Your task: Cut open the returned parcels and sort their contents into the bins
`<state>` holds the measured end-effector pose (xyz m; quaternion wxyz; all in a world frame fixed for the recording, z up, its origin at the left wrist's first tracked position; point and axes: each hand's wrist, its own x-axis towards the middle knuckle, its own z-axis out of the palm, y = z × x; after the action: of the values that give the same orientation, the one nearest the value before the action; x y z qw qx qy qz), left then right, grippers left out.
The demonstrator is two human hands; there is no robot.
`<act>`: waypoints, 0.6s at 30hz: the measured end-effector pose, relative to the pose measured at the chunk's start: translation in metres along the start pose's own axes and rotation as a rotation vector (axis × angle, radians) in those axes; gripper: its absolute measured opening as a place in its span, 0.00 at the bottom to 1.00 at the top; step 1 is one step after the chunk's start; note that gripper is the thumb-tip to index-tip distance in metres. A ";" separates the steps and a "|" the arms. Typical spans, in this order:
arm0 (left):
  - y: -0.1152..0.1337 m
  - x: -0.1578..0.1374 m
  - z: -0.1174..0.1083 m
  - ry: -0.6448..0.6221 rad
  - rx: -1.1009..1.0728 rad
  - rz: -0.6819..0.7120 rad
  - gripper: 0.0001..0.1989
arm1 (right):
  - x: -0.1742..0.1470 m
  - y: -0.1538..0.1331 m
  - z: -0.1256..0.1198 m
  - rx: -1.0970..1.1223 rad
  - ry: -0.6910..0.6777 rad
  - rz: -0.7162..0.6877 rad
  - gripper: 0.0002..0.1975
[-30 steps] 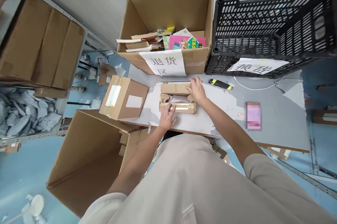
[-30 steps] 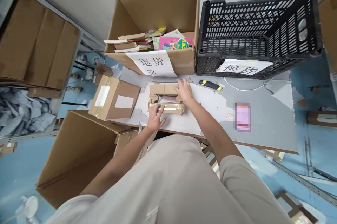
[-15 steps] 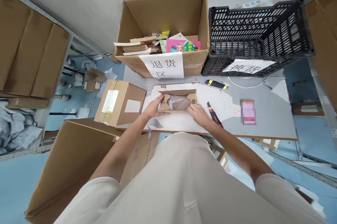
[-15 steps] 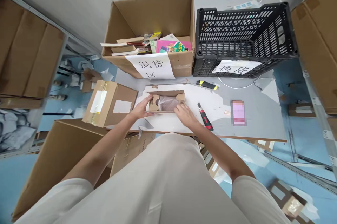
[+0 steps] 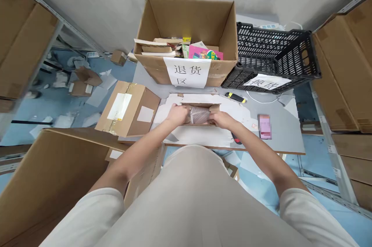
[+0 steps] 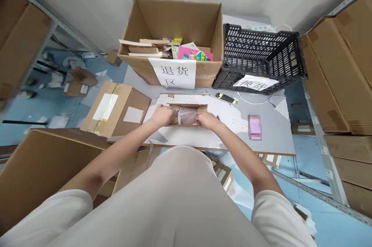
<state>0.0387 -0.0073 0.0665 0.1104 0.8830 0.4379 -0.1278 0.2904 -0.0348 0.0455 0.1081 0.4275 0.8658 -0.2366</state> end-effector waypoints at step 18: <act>0.017 -0.019 0.004 0.148 0.205 0.047 0.43 | -0.051 -0.019 -0.003 -0.407 0.196 0.023 0.15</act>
<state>0.0404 -0.0328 0.0703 -0.0102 0.9066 0.4088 -0.1037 0.3067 -0.0787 0.0740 0.1103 0.4275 0.8972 -0.0131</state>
